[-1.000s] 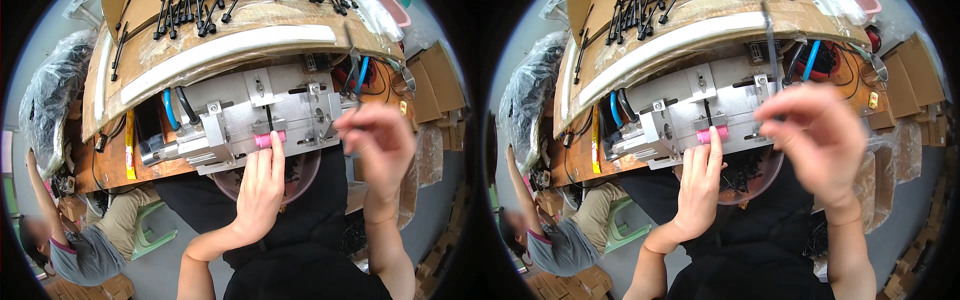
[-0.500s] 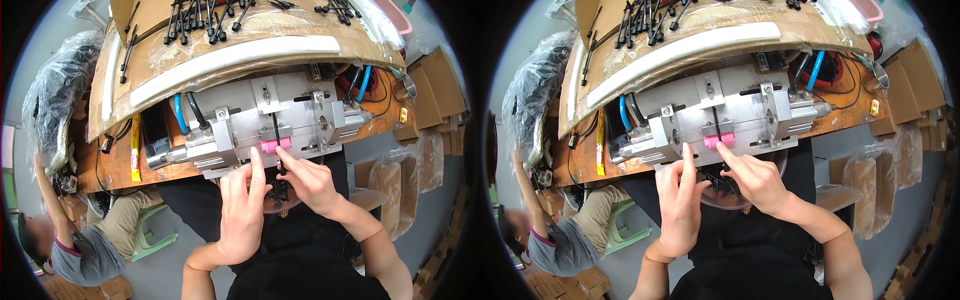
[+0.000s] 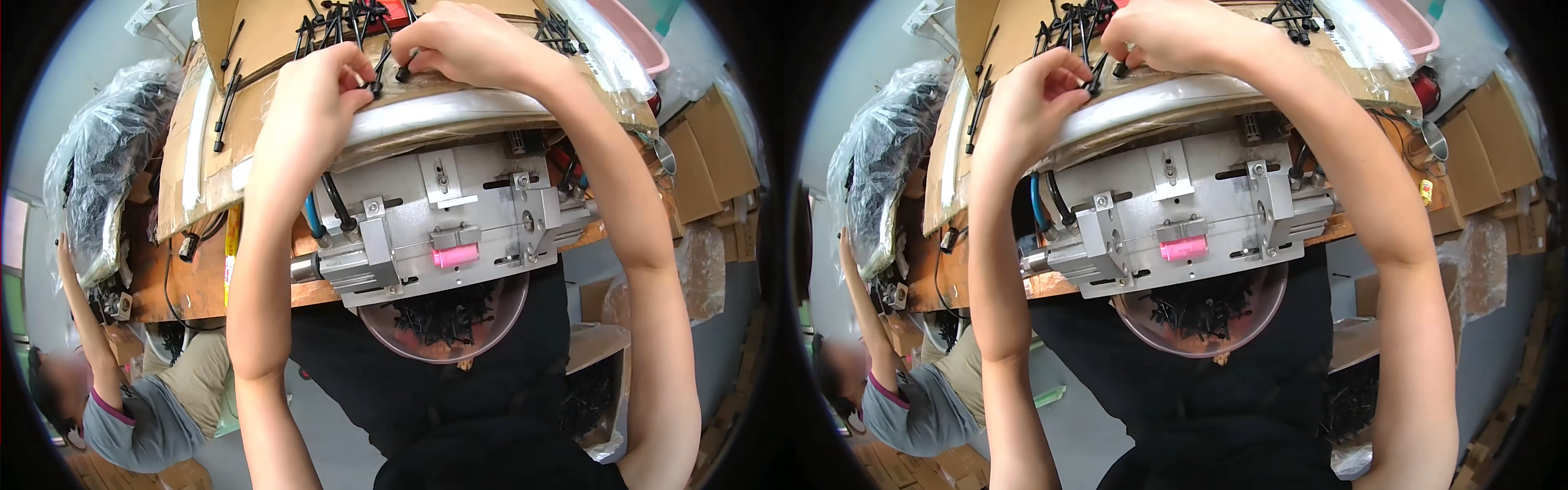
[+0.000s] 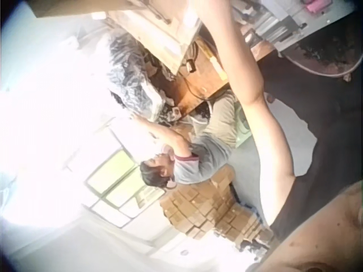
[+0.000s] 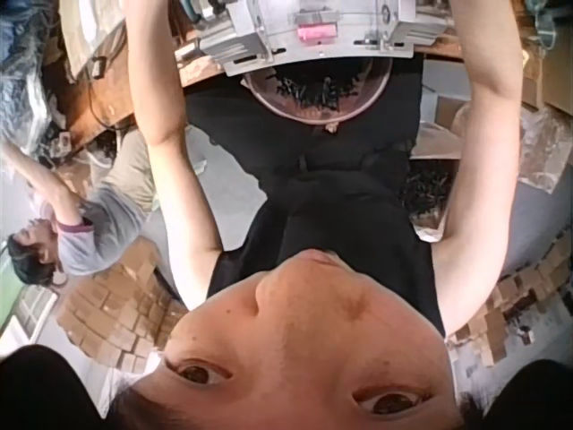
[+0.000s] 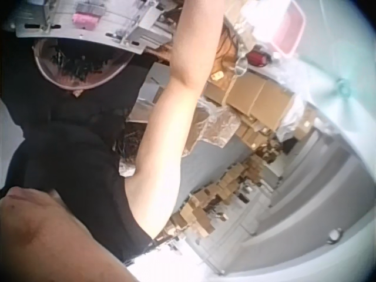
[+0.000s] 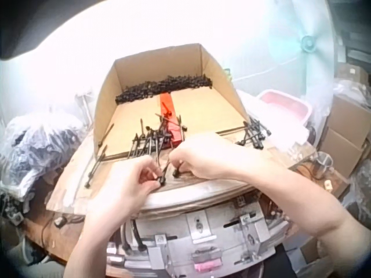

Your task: The person repeatedly picks up black plastic rods from a cardboard box and inserts them into a metal jig on a workbench. The person uses both hands to position the rods into the jig's slots and then removes them, repeating this process for multiple units.

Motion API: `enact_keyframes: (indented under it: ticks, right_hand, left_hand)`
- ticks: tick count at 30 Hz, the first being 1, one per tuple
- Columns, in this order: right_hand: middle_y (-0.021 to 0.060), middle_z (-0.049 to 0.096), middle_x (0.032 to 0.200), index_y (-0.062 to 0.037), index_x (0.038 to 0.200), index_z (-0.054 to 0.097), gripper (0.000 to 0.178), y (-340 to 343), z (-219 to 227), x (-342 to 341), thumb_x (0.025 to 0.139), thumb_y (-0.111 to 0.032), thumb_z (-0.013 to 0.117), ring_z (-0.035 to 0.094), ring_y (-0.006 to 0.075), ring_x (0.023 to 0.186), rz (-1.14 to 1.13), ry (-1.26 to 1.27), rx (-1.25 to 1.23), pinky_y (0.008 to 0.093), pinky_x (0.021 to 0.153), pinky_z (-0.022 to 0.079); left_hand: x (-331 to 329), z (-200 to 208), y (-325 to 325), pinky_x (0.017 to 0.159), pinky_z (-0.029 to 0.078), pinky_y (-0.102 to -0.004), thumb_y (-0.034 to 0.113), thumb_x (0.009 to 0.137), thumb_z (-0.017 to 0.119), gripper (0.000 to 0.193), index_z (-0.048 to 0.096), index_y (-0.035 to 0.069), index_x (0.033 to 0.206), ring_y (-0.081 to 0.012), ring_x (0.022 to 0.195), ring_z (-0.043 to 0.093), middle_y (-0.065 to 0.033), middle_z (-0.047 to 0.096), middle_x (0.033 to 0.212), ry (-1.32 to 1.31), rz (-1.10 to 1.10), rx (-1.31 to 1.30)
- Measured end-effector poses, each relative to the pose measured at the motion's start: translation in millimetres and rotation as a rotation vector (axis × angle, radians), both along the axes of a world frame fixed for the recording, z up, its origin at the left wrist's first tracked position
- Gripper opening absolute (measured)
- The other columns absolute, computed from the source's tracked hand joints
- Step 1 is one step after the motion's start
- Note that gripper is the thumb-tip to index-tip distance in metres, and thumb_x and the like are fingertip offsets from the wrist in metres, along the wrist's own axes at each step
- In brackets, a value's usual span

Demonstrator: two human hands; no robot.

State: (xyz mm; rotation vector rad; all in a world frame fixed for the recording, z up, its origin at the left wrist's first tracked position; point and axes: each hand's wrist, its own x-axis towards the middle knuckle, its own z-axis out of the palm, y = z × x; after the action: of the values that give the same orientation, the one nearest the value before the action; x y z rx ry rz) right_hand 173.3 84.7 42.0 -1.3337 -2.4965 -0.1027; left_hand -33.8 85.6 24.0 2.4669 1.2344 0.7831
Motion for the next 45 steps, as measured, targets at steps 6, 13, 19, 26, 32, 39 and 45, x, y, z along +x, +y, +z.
enact_keyframes:
  ticks: [6,13,19,26,32,39,45]
  right_hand:
    - [0.0175,0.071,0.093,0.0055,0.104,0.065,0.023,-48.7,11.9,17.4,0.087,-0.009,0.066,0.070,0.0227,0.085,0.037,0.638,-0.057,0.0295,0.068,0.058]
    - [0.0205,0.070,0.090,0.0070,0.109,0.061,0.026,-107.5,14.4,30.1,0.089,-0.008,0.065,0.071,0.0235,0.086,-0.110,1.158,-0.064,0.0270,0.059,0.059]
    - [0.0201,0.067,0.105,0.0054,0.122,0.055,0.033,-151.7,-27.2,56.2,0.099,-0.018,0.054,0.069,0.0211,0.093,-0.064,1.217,-0.096,0.0203,0.057,0.051]
    - [0.0187,0.067,0.097,0.0041,0.114,0.055,0.027,-177.0,-39.7,29.0,0.096,-0.016,0.058,0.068,0.0199,0.080,-0.095,1.273,-0.095,0.0216,0.056,0.050]
    - [0.0171,0.067,0.094,0.0046,0.113,0.055,0.029,-203.1,-67.9,5.6,0.086,0.006,0.062,0.067,0.0178,0.079,-0.173,1.178,-0.089,0.0228,0.057,0.051]
    - [0.0120,0.064,0.081,0.0071,0.131,0.051,0.063,-231.0,-141.8,-34.3,0.072,0.006,0.073,0.058,0.0203,0.060,-0.167,0.660,0.046,0.0333,0.056,0.048]
    - [0.0137,0.065,0.079,0.0050,0.134,0.049,0.065,-215.5,-156.1,-41.9,0.073,0.004,0.072,0.064,0.0238,0.066,-0.113,0.668,-0.061,0.0342,0.058,0.051]
  left_hand:
    - [-29.6,-19.1,-30.1,0.070,0.050,-0.0319,-0.002,0.082,0.063,0.014,0.066,0.000,0.095,-0.0214,0.070,0.060,-0.0107,0.062,0.079,-0.212,0.031,0.109]
    - [-17.6,-22.6,-49.6,0.071,0.047,-0.0287,-0.004,0.079,0.068,0.043,0.062,0.005,0.121,-0.0151,0.076,0.055,-0.0056,0.060,0.087,-0.098,0.132,0.479]
    - [-0.4,-88.5,-183.4,0.075,0.045,-0.0357,-0.011,0.067,0.072,0.073,0.049,-0.004,0.136,-0.0231,0.085,0.052,-0.0100,0.057,0.093,-0.026,0.013,0.274]
    - [30.0,-122.6,-198.2,0.075,0.046,-0.0314,-0.004,0.075,0.061,0.064,0.043,-0.010,0.136,-0.0218,0.082,0.051,-0.0105,0.051,0.095,0.160,0.014,0.172]
    - [25.3,-124.9,-196.7,0.078,0.047,-0.0320,-0.008,0.072,0.059,0.070,0.038,-0.011,0.139,-0.0239,0.085,0.051,-0.0125,0.051,0.099,0.172,0.006,0.130]
    - [11.0,-97.5,-211.0,0.082,0.046,-0.0368,-0.009,0.075,0.064,0.068,0.041,-0.007,0.140,-0.0294,0.094,0.051,-0.0159,0.052,0.110,-0.020,0.067,-0.032]
    - [-2.7,-91.5,-214.7,0.079,0.046,-0.0347,-0.009,0.069,0.072,0.072,0.048,-0.003,0.137,-0.0264,0.094,0.052,-0.0127,0.055,0.107,-0.037,0.121,0.020]
